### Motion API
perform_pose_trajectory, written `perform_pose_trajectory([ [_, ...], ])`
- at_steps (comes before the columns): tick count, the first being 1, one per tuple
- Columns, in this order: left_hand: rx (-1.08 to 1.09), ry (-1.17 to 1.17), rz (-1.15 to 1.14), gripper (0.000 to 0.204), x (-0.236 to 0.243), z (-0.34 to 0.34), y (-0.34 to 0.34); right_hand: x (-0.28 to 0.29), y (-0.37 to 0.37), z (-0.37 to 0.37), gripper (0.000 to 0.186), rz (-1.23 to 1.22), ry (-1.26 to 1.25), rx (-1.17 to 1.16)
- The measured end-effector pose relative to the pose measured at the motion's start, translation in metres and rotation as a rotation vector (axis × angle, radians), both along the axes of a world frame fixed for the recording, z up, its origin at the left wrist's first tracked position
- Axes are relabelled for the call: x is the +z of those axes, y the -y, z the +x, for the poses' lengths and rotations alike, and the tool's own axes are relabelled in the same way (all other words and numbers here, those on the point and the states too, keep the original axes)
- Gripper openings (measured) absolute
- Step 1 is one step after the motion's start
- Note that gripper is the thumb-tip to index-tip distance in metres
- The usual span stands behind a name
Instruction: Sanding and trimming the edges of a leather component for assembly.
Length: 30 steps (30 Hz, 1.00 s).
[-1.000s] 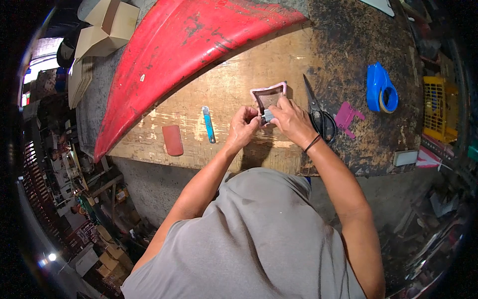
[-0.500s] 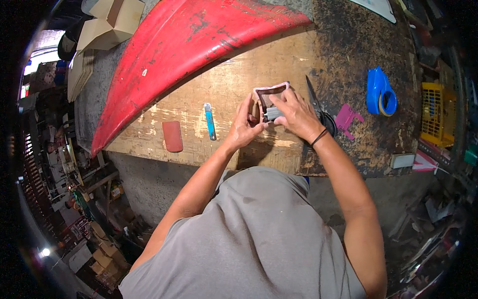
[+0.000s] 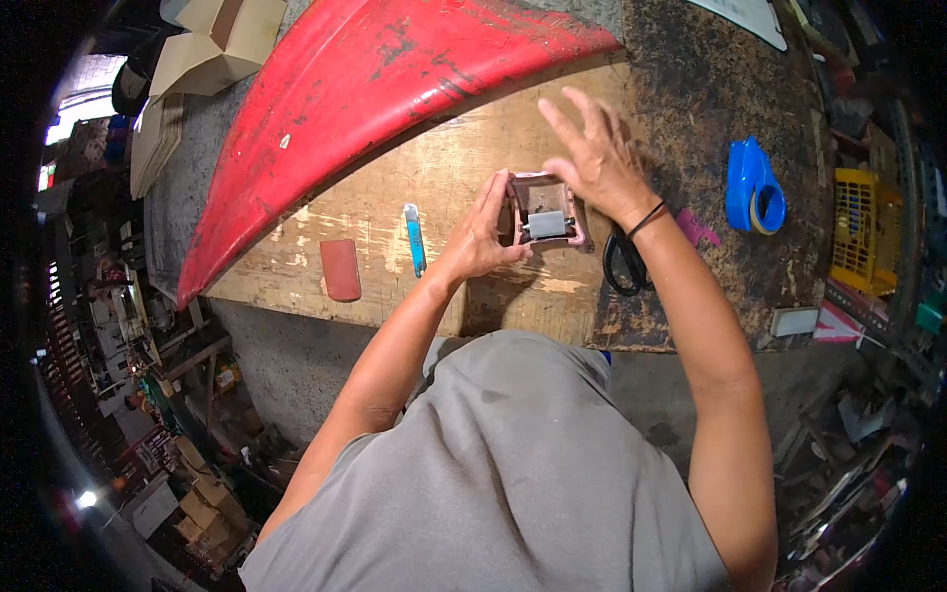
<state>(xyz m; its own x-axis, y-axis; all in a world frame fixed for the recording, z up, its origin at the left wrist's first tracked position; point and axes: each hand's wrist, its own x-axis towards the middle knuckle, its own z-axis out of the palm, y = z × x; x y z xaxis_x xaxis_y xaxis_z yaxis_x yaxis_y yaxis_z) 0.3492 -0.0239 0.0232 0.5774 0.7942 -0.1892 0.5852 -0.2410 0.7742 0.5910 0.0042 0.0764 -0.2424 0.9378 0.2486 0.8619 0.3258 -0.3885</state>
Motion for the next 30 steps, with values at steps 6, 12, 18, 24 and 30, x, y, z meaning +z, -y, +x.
perform_pose_trajectory([
  [6,-0.017,-0.03,-0.031,0.118,0.0,0.001,-0.005,-0.019,0.026,-0.002,0.102,-0.202,-0.013,0.091],
  [12,-0.015,-0.024,-0.047,0.118,0.001,0.004,-0.007,-0.016,-0.023,0.002,0.071,-0.113,0.331,-0.085],
  [18,-0.028,-0.029,-0.027,0.116,0.002,0.003,-0.008,0.0,0.007,0.008,0.042,-0.038,-0.222,-0.228],
  [24,-0.112,0.04,0.016,0.113,-0.005,-0.004,-0.019,-0.024,0.09,-0.011,0.05,-0.667,-0.357,-0.425],
  [30,0.136,0.289,-0.448,0.067,-0.032,-0.027,-0.021,-0.008,0.094,-0.034,0.029,-0.979,-0.301,-0.357],
])
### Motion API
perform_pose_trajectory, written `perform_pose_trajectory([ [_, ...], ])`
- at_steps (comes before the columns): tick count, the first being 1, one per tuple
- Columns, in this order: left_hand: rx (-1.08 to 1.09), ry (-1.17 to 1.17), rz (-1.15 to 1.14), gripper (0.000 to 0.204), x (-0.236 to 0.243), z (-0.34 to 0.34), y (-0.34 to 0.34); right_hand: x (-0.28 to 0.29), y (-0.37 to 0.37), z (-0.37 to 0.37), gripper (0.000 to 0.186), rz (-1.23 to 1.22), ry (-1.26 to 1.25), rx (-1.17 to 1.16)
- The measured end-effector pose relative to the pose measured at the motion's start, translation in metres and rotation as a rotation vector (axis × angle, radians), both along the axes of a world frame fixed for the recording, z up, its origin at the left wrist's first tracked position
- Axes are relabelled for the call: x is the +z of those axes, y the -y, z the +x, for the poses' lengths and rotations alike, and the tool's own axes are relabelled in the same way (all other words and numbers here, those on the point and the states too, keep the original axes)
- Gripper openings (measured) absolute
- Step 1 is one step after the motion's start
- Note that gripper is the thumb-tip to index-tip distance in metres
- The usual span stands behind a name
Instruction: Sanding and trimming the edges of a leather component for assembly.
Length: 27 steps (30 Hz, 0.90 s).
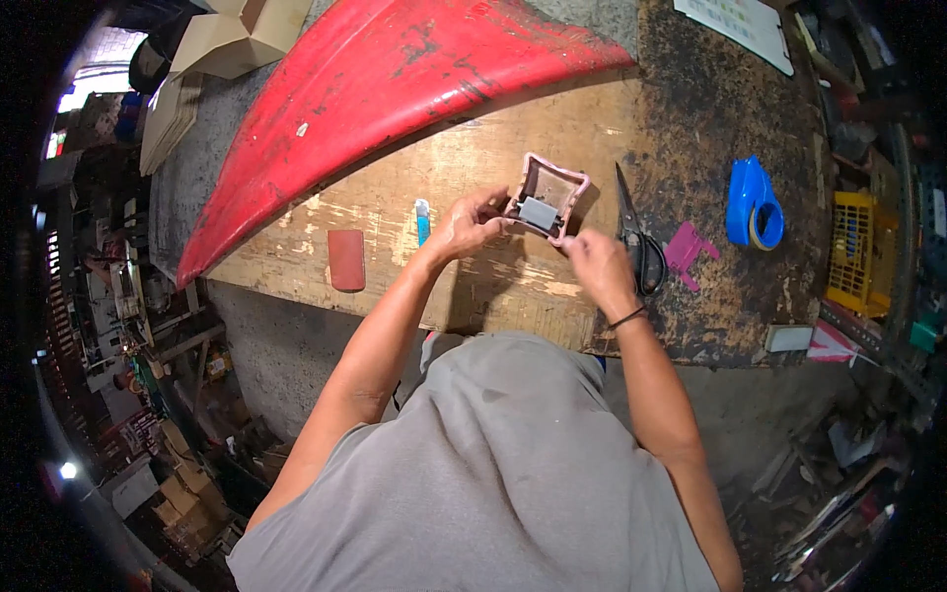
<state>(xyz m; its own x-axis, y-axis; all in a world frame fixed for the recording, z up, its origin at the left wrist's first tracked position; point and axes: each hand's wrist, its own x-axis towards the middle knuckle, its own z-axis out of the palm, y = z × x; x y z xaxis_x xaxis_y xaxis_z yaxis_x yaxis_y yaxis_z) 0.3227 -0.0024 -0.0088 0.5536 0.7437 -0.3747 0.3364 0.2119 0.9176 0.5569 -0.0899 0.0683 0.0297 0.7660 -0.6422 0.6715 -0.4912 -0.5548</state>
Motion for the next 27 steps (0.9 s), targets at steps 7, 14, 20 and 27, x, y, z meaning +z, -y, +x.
perform_pose_trajectory([
  [7,0.133,-0.317,0.342,0.025,0.026,0.022,0.013,-0.042,-0.041,0.025,0.044,0.886,0.084,0.012],
  [14,0.229,-0.36,0.349,0.021,0.025,0.033,0.012,-0.056,-0.045,0.018,0.033,0.757,0.032,0.002],
  [20,0.224,-0.422,0.376,0.019,0.017,0.037,0.009,-0.052,-0.048,0.014,0.03,0.739,0.0,-0.028],
  [27,0.24,-0.45,0.449,0.019,0.026,0.039,0.013,-0.045,-0.056,0.016,0.023,0.694,-0.002,-0.018],
])
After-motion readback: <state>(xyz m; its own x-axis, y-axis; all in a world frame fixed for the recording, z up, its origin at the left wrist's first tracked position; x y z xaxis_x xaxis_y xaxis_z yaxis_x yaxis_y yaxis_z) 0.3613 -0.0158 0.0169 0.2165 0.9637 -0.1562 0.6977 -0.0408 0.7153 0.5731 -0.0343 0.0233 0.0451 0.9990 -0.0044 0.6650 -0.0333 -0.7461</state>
